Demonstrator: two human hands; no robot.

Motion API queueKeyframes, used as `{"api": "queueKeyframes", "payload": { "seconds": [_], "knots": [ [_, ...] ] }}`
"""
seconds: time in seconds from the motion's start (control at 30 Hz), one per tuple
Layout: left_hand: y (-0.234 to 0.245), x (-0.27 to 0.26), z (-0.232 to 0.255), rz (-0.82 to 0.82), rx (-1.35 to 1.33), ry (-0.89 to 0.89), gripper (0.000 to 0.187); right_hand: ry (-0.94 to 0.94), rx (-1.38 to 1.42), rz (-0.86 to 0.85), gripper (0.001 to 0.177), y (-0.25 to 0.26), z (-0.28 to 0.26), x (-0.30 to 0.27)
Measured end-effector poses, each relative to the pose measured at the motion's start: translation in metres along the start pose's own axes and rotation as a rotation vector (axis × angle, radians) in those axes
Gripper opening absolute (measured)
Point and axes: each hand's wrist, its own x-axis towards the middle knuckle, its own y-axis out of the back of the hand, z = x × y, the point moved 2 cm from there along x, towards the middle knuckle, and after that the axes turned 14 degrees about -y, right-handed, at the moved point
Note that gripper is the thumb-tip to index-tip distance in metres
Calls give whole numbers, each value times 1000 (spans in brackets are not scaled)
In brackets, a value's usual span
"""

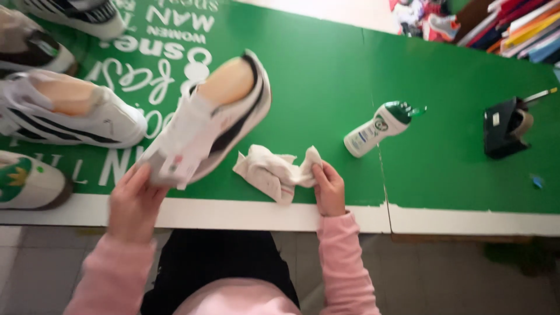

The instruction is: Cleaning and preparing various sneakers for display by wiping them with a cloth and cutting off tags.

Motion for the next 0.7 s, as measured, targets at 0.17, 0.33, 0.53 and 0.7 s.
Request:
{"api": "queueKeyframes", "payload": {
  "seconds": [0.17, 0.33, 0.53, 0.7],
  "knots": [
    [-7, 107, -60, 18, -81, -111, 20, 18, -94, 50, 24, -2, 0, 0],
    [-31, 180, -93, 109, -120, -190, 21, 36, -113, 47, 25, 1, 4, 2],
    [-36, 227, -118, 306, -28, -316, 13, 24, -167, 70, 27, 3, 5, 5],
    [-40, 240, -129, 330, 20, -361, 15, 24, -110, 19, 28, 1, 4, 4]
  ]
}}
